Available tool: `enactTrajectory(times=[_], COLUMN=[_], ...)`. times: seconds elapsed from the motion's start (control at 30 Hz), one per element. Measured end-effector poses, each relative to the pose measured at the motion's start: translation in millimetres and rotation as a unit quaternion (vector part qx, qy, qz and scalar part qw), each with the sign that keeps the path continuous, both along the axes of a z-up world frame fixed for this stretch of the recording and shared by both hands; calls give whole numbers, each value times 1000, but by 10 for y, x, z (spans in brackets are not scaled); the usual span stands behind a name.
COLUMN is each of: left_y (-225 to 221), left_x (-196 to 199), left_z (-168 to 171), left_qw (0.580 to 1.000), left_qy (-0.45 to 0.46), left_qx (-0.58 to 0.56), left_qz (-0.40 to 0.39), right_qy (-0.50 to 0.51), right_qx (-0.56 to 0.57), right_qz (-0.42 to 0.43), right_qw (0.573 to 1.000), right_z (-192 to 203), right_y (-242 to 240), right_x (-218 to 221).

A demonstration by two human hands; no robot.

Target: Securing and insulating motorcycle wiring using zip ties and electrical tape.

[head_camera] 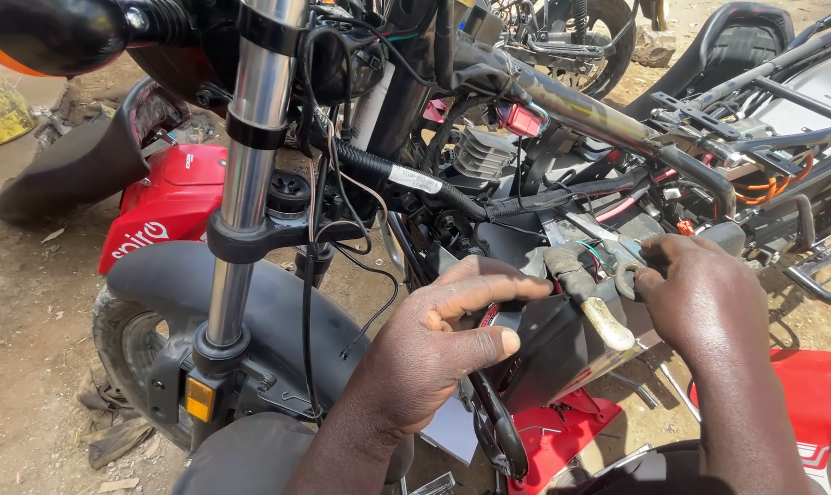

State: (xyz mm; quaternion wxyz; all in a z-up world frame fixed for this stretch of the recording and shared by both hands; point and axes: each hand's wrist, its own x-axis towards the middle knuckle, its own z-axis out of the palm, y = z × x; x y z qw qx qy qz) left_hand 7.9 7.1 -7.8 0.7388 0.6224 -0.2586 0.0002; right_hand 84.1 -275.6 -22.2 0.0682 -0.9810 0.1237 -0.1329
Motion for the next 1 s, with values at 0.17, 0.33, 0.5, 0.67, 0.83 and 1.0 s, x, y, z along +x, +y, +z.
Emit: enactTrajectory(times=[0.17, 0.33, 0.5, 0.67, 0.83, 1.0], left_y=[98, 152, 122, 93, 44, -9], left_x=[9, 22, 64, 48, 90, 72], left_z=[31, 50, 9, 29, -54, -57], left_qw=[1000, 999, 997, 998, 999, 998], left_qy=[-7, -18, -56, -38, -34, -51], left_qx=[-31, -18, -9, -12, -11, -26], left_qz=[1, 41, 61, 48, 34, 17], right_qy=[0, -34, 55, 65, 81, 118], right_qx=[145, 285, 259, 285, 310, 336], right_qz=[-3, 104, 153, 170, 100, 129], right_qw=[989, 952, 952, 941, 942, 926], right_z=[-34, -53, 239, 376, 633, 641], right_y=[-574, -1253, -920, -600, -92, 80], right_x=[-109, -280, -538, -667, -827, -811])
